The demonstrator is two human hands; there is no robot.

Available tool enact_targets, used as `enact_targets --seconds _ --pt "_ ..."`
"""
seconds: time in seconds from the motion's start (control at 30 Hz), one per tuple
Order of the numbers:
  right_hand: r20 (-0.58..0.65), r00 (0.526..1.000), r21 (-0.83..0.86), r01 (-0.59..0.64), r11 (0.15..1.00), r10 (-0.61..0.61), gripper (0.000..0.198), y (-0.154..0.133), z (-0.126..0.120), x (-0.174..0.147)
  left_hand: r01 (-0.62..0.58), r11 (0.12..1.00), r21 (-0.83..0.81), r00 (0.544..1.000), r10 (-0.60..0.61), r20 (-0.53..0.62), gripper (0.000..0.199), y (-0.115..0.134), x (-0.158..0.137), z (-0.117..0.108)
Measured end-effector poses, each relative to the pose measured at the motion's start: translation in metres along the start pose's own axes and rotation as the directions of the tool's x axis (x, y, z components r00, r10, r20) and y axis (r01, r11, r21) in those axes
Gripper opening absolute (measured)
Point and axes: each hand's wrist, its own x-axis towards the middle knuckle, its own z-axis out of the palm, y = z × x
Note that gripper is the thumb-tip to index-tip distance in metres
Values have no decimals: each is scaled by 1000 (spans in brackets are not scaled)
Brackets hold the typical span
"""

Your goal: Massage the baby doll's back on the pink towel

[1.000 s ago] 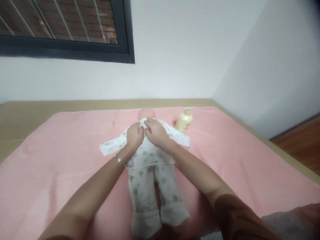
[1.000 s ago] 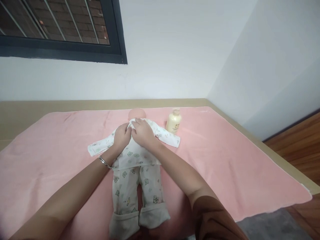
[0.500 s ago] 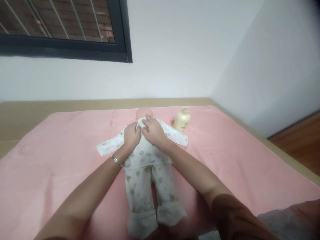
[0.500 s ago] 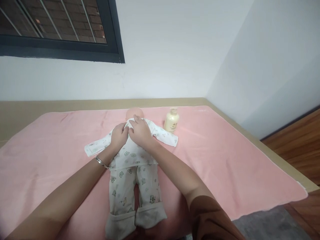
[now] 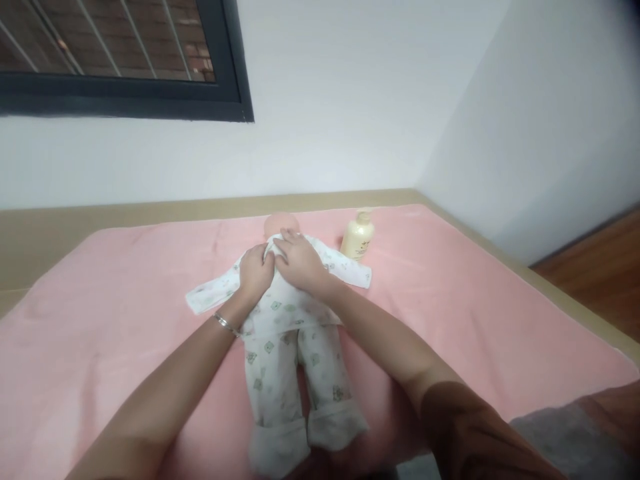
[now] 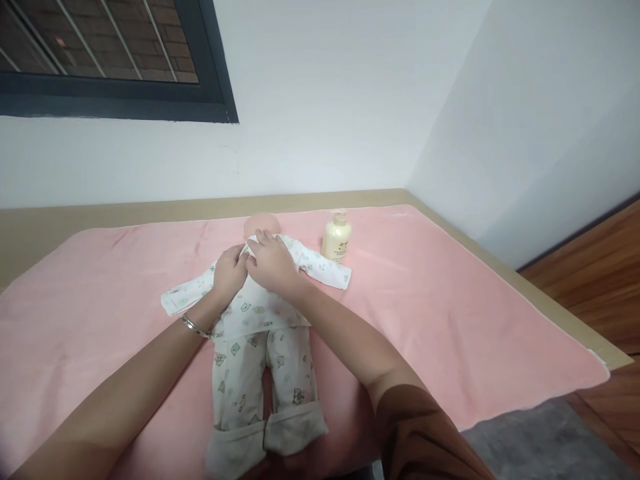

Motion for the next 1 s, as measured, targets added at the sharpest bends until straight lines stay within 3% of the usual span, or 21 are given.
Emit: enact_targets --seconds 0.23,0.47,0.6,0.73,0.8,0.9,1.0 --pt "34 999 51 7 999 -9 46 18 22 3 21 998 -59 1000 -21 3 43 3 -1 -1" --pt "174 983 -51 -49 997 57 53 5 7 0 7 996 -84 1000 -6 21 45 -3 2 0" --pt "335 940 -39 -53 998 63 65 6 -13 -2 7 992 -124 998 -14 -54 45 -14 3 1" --pt "494 869 16 -22 1000 12 72 17 -65 -6 53 976 -212 986 -84 -144 41 -15 2 -1" --pt "414 910 82 -44 996 6 67 24 -100 -13 71 953 -296 972 -133 -192 41 -7 -1 -6" --pt "149 984 172 -125 977 100 64 38 -149 -28 79 863 -499 953 -212 -216 52 18 -7 -19" --pt "-64 959 220 -256 941 275 63 59 -182 -42 34 670 -741 973 -190 -127 67 59 -12 -34"
